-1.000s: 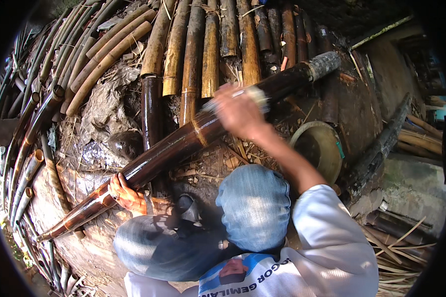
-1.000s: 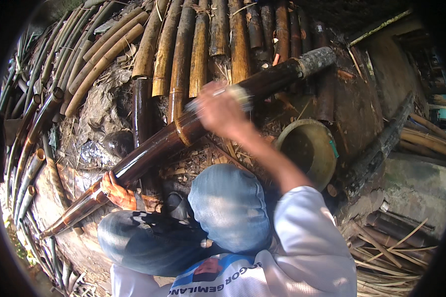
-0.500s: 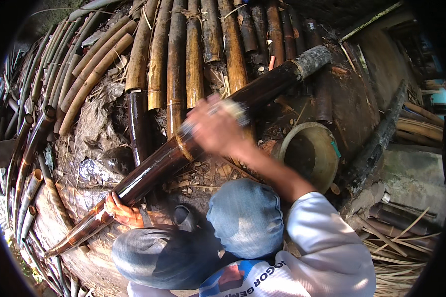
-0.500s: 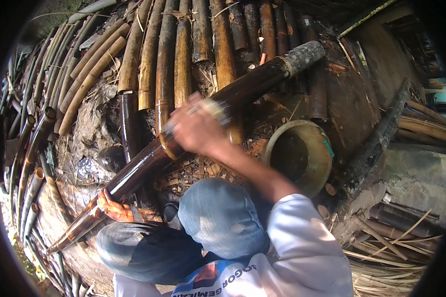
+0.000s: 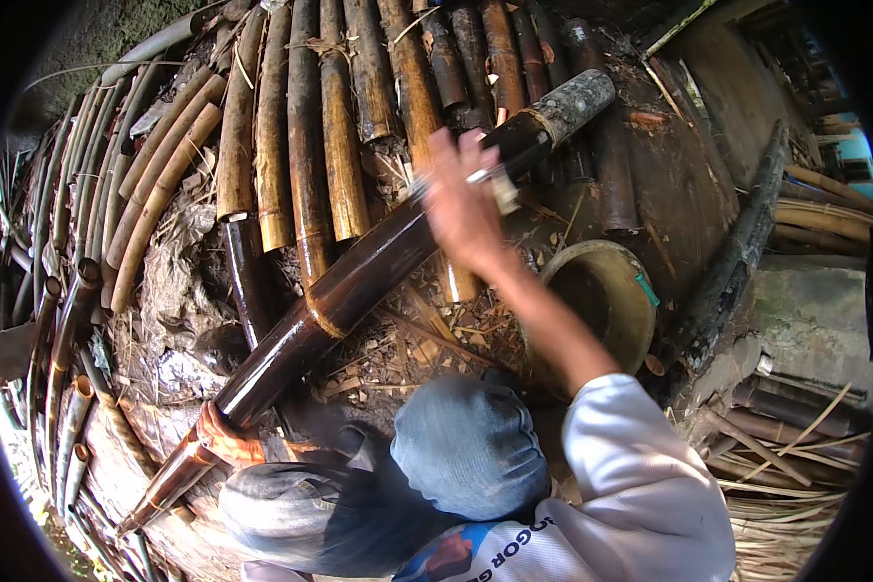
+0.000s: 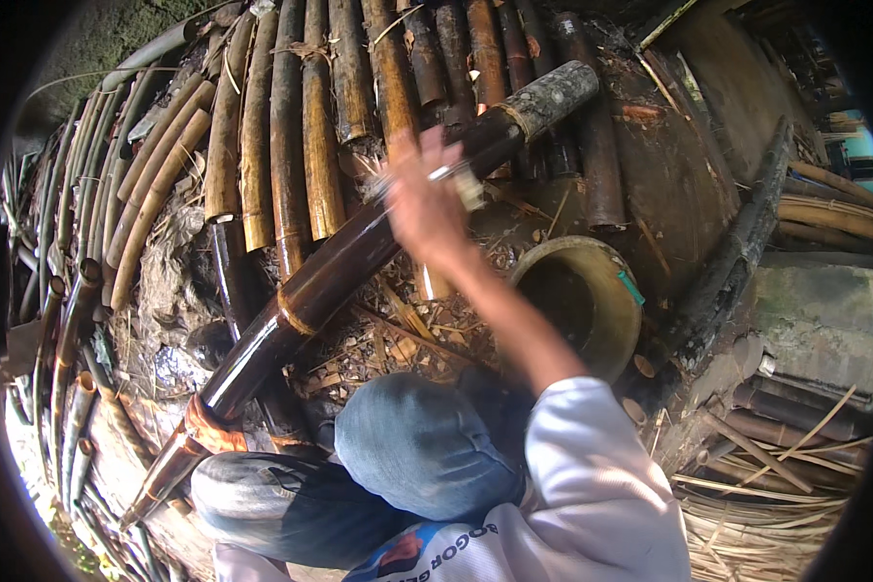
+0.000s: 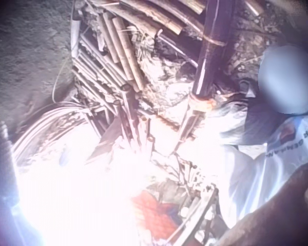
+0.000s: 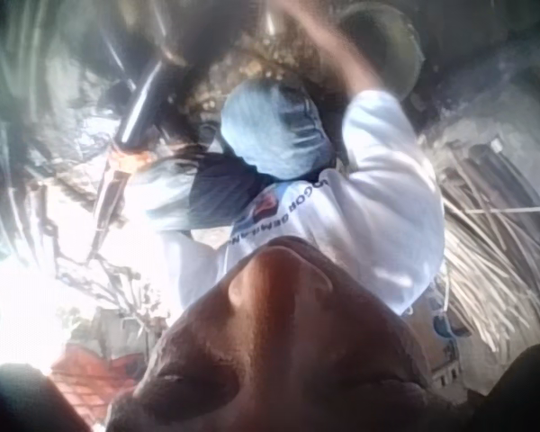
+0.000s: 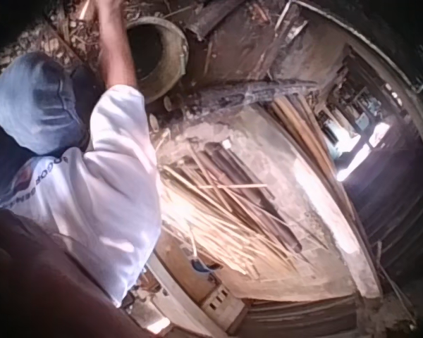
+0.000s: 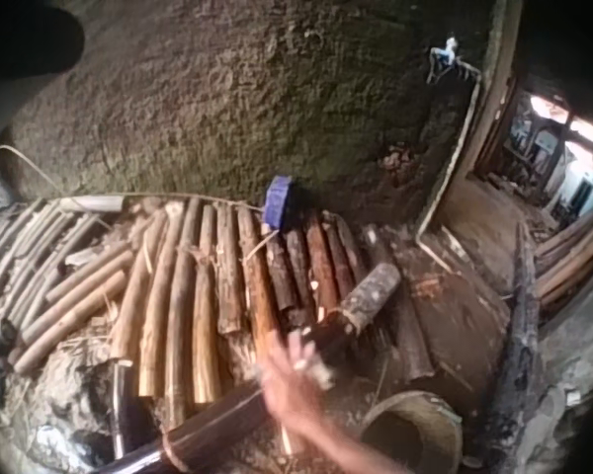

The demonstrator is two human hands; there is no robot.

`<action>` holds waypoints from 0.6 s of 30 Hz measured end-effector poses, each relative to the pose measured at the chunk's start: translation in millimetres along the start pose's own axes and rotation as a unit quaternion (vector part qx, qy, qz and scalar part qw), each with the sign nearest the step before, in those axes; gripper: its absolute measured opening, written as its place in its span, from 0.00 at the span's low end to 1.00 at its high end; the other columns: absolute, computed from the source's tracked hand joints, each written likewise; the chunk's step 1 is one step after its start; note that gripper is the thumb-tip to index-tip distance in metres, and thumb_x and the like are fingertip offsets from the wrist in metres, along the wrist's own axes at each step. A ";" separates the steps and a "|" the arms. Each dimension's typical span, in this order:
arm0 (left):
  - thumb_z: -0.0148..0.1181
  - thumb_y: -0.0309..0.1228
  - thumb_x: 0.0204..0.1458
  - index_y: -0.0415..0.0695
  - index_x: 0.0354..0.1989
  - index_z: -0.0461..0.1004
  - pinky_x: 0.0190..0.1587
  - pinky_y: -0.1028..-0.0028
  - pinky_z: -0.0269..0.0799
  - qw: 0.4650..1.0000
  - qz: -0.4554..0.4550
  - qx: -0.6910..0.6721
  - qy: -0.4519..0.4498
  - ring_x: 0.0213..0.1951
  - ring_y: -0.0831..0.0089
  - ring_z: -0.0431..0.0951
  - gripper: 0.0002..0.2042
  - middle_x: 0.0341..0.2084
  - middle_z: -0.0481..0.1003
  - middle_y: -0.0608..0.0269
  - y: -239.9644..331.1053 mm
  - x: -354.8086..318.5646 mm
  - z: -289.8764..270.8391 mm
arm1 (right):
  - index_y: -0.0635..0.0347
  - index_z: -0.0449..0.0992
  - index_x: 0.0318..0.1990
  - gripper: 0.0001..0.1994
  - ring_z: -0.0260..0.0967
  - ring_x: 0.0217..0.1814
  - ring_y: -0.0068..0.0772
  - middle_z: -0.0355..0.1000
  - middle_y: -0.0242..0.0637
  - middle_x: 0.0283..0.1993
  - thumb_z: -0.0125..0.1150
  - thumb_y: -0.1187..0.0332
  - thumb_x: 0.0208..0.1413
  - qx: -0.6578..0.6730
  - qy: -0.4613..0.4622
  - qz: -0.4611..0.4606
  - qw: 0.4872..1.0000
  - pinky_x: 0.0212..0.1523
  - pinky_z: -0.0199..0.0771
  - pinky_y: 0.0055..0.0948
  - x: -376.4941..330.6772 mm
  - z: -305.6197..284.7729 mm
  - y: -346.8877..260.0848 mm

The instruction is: The person sits on the ground and repeatedly rubs a long bamboo pole with a cloth, periodically dipping the cloth into a bucket of liquid. The person rotates the pole to treat different sections, maintaining a consistent rubbing motion along its length.

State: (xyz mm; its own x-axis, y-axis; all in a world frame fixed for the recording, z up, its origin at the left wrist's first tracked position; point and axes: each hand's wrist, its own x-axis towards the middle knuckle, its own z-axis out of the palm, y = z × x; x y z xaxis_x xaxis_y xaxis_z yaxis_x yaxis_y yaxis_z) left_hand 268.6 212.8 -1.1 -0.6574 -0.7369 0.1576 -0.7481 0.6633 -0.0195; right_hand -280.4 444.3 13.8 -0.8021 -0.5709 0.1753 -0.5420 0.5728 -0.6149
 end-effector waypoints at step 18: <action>0.81 0.48 0.29 0.45 0.70 0.63 0.59 0.48 0.68 0.998 0.065 -0.005 0.001 0.62 0.49 0.72 0.54 0.59 0.72 0.51 -29.5 26.9 4.6 | 0.56 0.68 0.69 0.24 0.31 0.84 0.69 0.45 0.48 0.83 0.52 0.66 0.67 -0.166 0.028 -0.070 0.983 0.80 0.27 0.65 84.9 -32.6 106.1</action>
State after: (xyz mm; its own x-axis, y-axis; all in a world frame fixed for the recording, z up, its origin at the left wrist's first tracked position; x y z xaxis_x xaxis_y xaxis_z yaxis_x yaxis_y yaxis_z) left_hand 272.6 172.8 -0.8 -0.7489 -0.6439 0.1564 -0.6553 0.7547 -0.0307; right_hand -414.3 475.8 -11.5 -0.7215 -0.6300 0.2873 -0.6924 0.6567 -0.2990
